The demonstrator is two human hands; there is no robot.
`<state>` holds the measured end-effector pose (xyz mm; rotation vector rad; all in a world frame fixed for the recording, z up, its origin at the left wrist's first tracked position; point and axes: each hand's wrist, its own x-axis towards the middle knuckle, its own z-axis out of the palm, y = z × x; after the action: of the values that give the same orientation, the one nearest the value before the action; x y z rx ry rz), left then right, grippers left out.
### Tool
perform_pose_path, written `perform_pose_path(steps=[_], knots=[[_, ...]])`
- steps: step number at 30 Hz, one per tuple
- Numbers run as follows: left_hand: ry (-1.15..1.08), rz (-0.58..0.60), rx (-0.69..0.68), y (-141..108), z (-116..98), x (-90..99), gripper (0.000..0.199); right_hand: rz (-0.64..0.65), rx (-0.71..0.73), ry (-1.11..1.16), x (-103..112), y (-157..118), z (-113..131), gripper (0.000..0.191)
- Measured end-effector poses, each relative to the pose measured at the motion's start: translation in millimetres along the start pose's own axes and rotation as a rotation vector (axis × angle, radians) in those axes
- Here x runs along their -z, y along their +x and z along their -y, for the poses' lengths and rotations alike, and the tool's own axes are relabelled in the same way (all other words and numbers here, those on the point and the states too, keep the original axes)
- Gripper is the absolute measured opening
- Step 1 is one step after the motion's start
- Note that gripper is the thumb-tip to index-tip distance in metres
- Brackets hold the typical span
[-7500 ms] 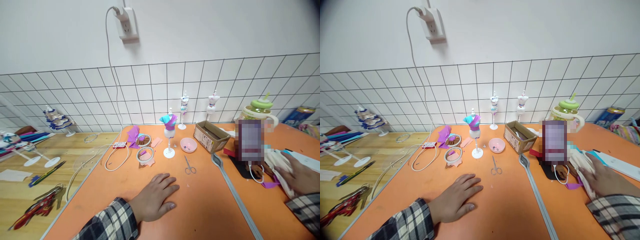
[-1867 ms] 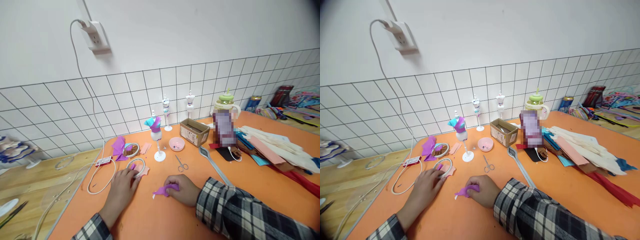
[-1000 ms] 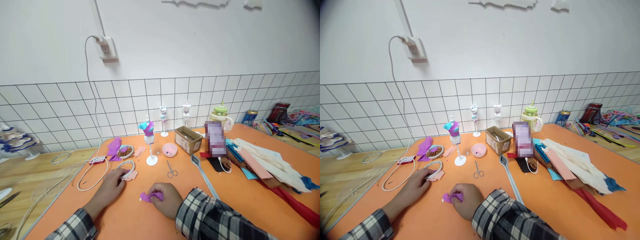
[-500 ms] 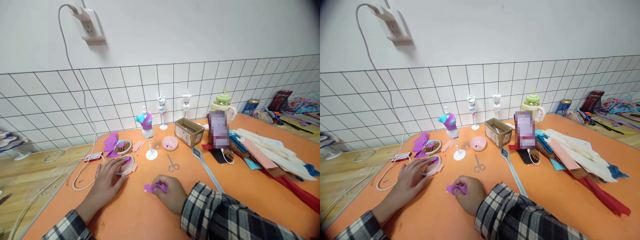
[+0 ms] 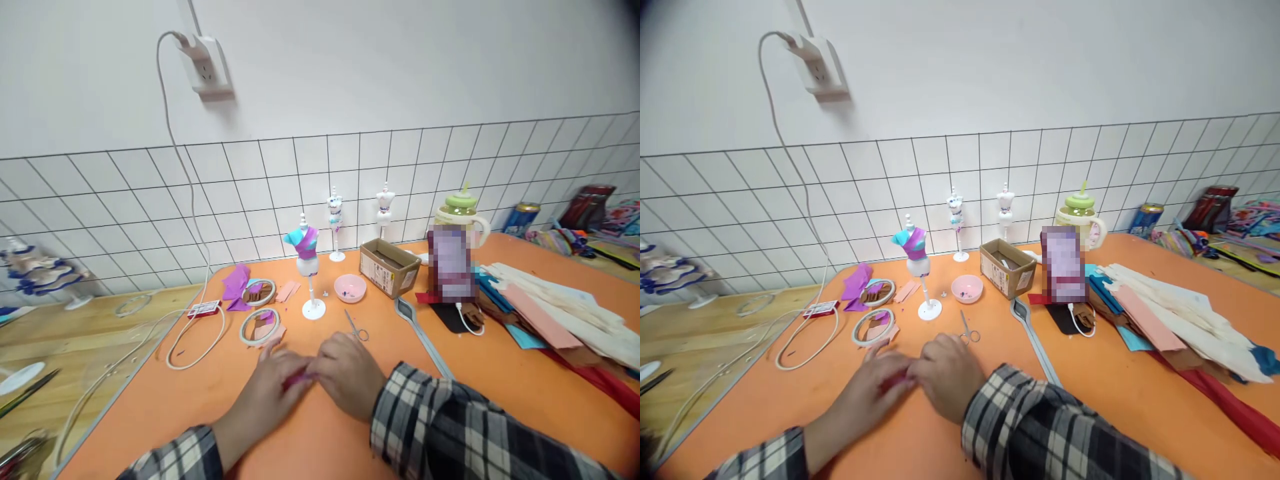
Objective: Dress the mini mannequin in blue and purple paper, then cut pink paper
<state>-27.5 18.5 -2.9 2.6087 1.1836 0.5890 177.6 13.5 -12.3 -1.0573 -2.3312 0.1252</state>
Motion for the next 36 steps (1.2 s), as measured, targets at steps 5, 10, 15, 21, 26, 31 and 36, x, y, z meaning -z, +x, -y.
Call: perform_pose_path(steps=[5,10,15,21,26,31,36], knots=[[0.109,-0.110,-0.020,21.4,7.9,6.0,0.021,0.041,0.022,-0.161,3.2,11.9,-29.6,0.017],[0.200,-0.078,-0.090,14.8,14.6,11.4,0.021,0.063,0.007,-0.226,0.2,9.0,-32.0,0.019],[0.285,-0.128,-0.101,8.0,18.4,16.3,0.026,0.054,-0.009,-0.292,-4.5,12.1,-30.0,0.021],[0.259,-0.008,-0.108,7.4,13.4,13.0,0.014,0.221,-0.109,-0.237,1.8,6.6,-26.8,0.016],[0.285,-0.008,-0.098,5.7,11.4,13.7,0.020,0.264,-0.167,-0.122,9.9,2.4,-25.7,0.013],[0.277,-0.025,-0.083,6.4,9.9,12.9,0.022,0.186,-0.079,-0.093,5.7,10.9,-20.6,0.023],[0.276,-0.025,-0.053,8.1,14.6,10.7,0.023,0.237,-0.043,-0.091,-1.1,16.9,-20.4,0.020]])
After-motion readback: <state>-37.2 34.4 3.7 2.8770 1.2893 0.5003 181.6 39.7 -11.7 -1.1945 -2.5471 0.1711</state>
